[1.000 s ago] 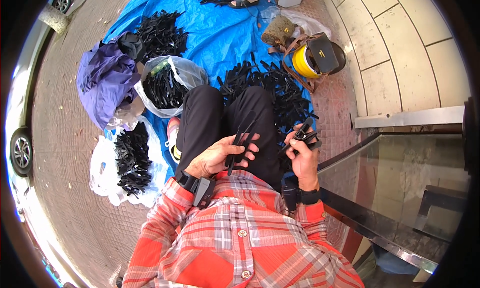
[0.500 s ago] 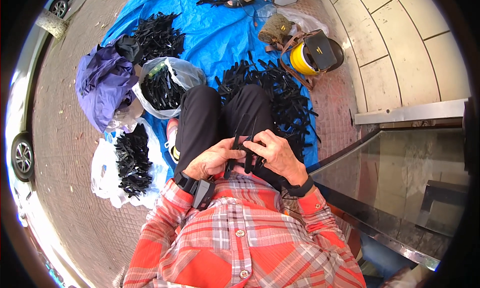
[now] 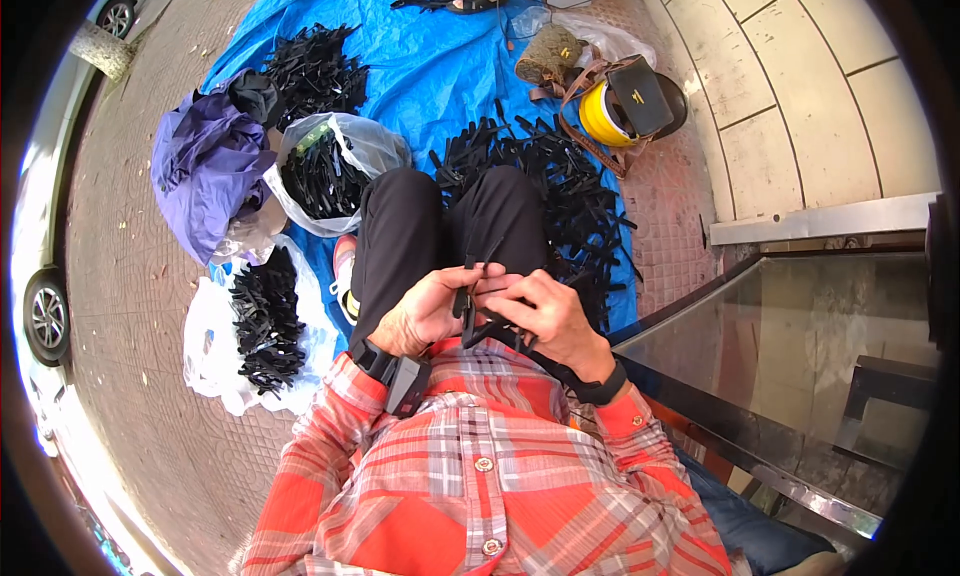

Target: Sorting and organizing bundles of black industrial straps or components on a tarp.

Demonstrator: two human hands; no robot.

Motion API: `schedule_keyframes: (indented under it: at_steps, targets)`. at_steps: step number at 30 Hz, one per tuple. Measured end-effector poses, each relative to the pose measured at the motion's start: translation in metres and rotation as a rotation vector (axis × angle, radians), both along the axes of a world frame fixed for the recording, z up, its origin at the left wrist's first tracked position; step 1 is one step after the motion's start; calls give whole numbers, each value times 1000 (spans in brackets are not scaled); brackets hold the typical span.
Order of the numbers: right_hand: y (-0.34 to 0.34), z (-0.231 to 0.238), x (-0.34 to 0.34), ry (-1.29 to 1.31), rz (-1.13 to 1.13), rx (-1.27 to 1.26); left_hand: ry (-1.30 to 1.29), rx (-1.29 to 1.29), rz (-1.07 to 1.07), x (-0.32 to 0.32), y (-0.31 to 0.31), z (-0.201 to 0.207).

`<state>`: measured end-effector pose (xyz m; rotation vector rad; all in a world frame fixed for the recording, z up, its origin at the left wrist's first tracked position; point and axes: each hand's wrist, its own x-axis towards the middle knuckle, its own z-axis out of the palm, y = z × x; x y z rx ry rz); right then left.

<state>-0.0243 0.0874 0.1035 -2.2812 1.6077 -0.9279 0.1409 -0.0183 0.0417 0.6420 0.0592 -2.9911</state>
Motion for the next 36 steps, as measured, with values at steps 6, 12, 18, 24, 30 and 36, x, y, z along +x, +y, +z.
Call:
schedule_keyframes:
  at_steps: [6,12,18,24,30,36]
  targets:
    - [-14,-22,9,137,41,-88,-50,166,-81,-1,2,13]
    - [-23,-13,10,125,115,-73,-55,201,10,5,-2,19]
    - [-33,-16,15,-124,59,-10,-141,-129,99,12,-3,33]
    - [-79,17,14,-1227,-323,568,-441,-681,461,40,-32,32]
    - [-120,-5,16,-1839,-246,784,-533,-753,470,58,-51,30]
    - [-96,-31,-33,-1996,-390,513,-568,-748,476,33,-56,39]
